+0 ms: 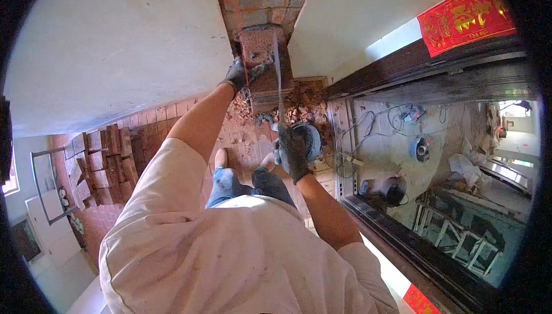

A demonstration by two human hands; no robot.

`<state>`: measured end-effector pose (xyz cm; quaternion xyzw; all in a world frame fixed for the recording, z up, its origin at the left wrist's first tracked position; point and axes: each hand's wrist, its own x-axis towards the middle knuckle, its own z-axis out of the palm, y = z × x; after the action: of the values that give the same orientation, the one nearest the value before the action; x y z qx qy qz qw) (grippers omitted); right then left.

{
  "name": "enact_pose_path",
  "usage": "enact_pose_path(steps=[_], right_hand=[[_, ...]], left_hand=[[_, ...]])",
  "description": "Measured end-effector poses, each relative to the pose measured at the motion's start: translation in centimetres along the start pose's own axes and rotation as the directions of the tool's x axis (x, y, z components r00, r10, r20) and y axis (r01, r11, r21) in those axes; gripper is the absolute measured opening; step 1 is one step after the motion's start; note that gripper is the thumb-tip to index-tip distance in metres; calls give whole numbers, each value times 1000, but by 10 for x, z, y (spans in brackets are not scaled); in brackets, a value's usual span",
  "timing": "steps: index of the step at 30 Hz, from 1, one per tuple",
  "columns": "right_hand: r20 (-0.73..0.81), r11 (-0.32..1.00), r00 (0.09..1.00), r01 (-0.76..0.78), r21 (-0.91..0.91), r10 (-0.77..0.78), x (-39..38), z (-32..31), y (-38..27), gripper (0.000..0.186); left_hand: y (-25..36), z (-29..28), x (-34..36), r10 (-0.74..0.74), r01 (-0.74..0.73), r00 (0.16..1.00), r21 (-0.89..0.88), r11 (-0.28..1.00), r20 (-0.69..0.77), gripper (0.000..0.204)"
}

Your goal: The person is laying red bricks with mortar to construct or repair a wall section.

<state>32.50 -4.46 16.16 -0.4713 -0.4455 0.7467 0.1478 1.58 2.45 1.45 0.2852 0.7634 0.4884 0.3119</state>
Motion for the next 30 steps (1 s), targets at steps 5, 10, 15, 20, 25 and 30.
enact_pose_path(steps=[5,10,15,20,25,30], right_hand=[[-27,749,908,327,-576,-417,-77,-22,50,24],[-41,657,973,122,-744,-228,-143,-5,106,19],[-116,786,956,149,-600,-270,-22,59,133,27],[-250,590,902,6,-808,-352,96,110,105,33],[-274,922,962,-116,-370,10,106,128,67,23],[-227,977,973,-81,-200,34,79,136,40,20]], left_hand=[[-40,-87,-65,-223,192,967,-224,955,-122,87],[-163,-251,-206,-276,306,933,106,946,-231,61],[-274,-384,-355,-793,862,502,136,487,-346,66],[-308,-453,-431,-762,689,524,-336,642,-381,37],[-296,-471,-471,-725,523,529,-504,687,-440,30],[-289,-462,-491,-886,702,347,-541,464,-308,31]])
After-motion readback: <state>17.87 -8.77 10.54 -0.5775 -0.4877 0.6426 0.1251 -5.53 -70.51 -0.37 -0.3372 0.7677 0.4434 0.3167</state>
